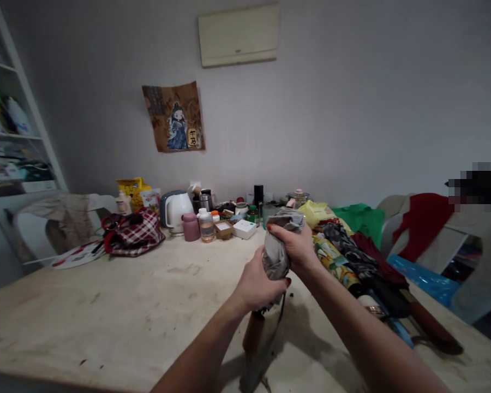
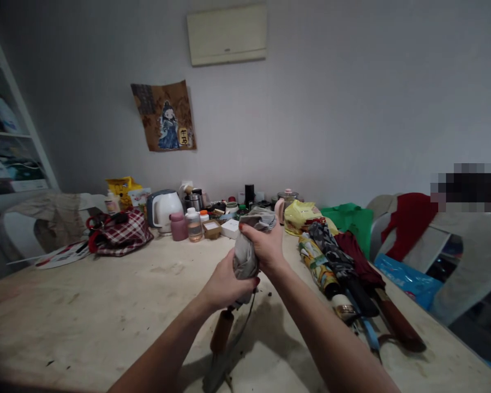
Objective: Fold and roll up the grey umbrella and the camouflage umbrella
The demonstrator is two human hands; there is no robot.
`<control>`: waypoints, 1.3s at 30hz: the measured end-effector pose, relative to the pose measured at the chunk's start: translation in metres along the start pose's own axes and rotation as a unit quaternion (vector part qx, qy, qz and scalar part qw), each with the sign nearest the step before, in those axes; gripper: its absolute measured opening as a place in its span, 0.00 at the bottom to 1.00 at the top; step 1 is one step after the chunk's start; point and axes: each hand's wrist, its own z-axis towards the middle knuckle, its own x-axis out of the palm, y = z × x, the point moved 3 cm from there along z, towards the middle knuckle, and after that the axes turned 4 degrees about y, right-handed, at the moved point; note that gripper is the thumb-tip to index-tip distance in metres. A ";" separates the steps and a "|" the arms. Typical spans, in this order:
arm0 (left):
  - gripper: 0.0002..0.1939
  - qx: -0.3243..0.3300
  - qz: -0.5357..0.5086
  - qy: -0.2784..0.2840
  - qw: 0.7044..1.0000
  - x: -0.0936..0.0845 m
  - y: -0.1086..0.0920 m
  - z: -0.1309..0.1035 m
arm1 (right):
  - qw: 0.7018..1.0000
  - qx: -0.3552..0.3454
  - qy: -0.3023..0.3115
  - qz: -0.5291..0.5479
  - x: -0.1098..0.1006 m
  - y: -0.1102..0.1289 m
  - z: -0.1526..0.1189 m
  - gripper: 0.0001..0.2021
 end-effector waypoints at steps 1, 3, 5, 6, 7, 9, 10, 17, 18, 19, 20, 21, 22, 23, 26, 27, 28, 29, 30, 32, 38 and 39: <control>0.26 -0.019 -0.080 0.077 0.994 0.002 0.001 0.001 | 1.000 0.007 0.003 0.029 -0.002 0.003 0.002 0.21; 0.24 -0.070 -0.205 0.199 0.956 0.007 0.002 0.001 | 0.996 0.019 -0.002 0.083 -0.006 0.008 0.006 0.20; 0.19 -0.094 -0.220 0.214 0.947 0.010 0.005 0.001 | 0.994 0.009 -0.025 0.107 -0.007 0.010 0.008 0.23; 0.15 -0.089 -0.186 0.179 0.962 0.011 0.007 0.002 | 0.994 -0.002 -0.042 0.102 -0.007 0.009 0.007 0.25; 0.12 -0.073 -0.130 0.130 0.980 0.011 0.008 0.002 | 0.994 -0.010 -0.062 0.088 -0.006 0.008 0.005 0.26; 0.10 -0.030 0.000 0.019 0.999 0.010 0.008 0.002 | 0.994 -0.007 -0.097 0.047 -0.001 0.002 0.000 0.27; 0.14 -0.011 0.056 -0.035 0.998 0.009 0.007 0.001 | 0.994 -0.001 -0.105 0.034 0.002 -0.002 -0.004 0.27; 0.55 0.022 -0.045 -0.094 0.994 0.006 0.007 0.002 | 0.996 0.031 -0.039 0.070 0.002 0.001 -0.002 0.20; 0.56 0.034 -0.126 -0.068 0.989 0.005 0.006 0.004 | 0.996 0.026 -0.027 0.081 -0.002 0.005 0.002 0.19; 0.56 0.038 -0.197 -0.041 0.979 0.004 0.006 0.005 | 0.995 0.026 -0.017 0.098 -0.007 0.010 0.006 0.18; 0.55 0.034 -0.253 -0.010 0.967 0.003 0.006 0.007 | 0.993 0.030 -0.008 0.117 -0.012 0.015 0.009 0.18; 0.53 0.019 -0.290 0.030 0.956 0.003 0.007 0.007 | 0.990 0.035 0.000 0.135 -0.017 0.020 0.012 0.18; 0.51 -0.004 -0.312 0.082 0.946 0.003 0.008 0.008 | 0.988 0.039 0.014 0.149 -0.020 0.024 0.014 0.19; 0.50 -0.026 -0.325 0.139 0.935 0.005 0.008 0.007 | 0.986 0.043 0.034 0.156 -0.023 0.028 0.015 0.18; 0.42 -0.052 -0.330 0.256 0.907 0.012 0.010 0.001 | 0.979 0.066 0.110 0.161 -0.023 0.033 0.012 0.16; 0.36 -0.047 -0.322 0.260 0.909 0.014 0.011 0.000 | 0.975 0.076 0.125 0.167 -0.022 0.033 0.010 0.16; 0.31 -0.041 -0.315 0.250 0.915 0.015 0.011 -0.001 | 0.973 0.085 0.128 0.174 -0.021 0.031 0.008 0.16; 0.27 -0.041 -0.308 0.242 0.919 0.017 0.012 -0.002 | 0.972 0.093 0.119 0.180 -0.019 0.029 0.007 0.17; 0.25 -0.046 -0.308 0.238 0.920 0.018 0.013 -0.002 | 0.972 0.097 0.104 0.187 -0.019 0.026 0.007 0.18; 0.24 -0.055 -0.323 0.243 0.913 0.019 0.016 -0.003 | 0.974 0.092 0.070 0.196 -0.017 0.022 0.008 0.19; 0.40 0.013 -0.430 0.252 0.867 0.007 0.016 0.001 | 0.970 0.123 0.100 0.182 -0.022 0.017 0.011 0.20; 0.43 0.016 -0.455 0.251 0.854 0.006 0.015 0.001 | 0.968 0.122 0.126 0.180 -0.022 0.018 0.010 0.21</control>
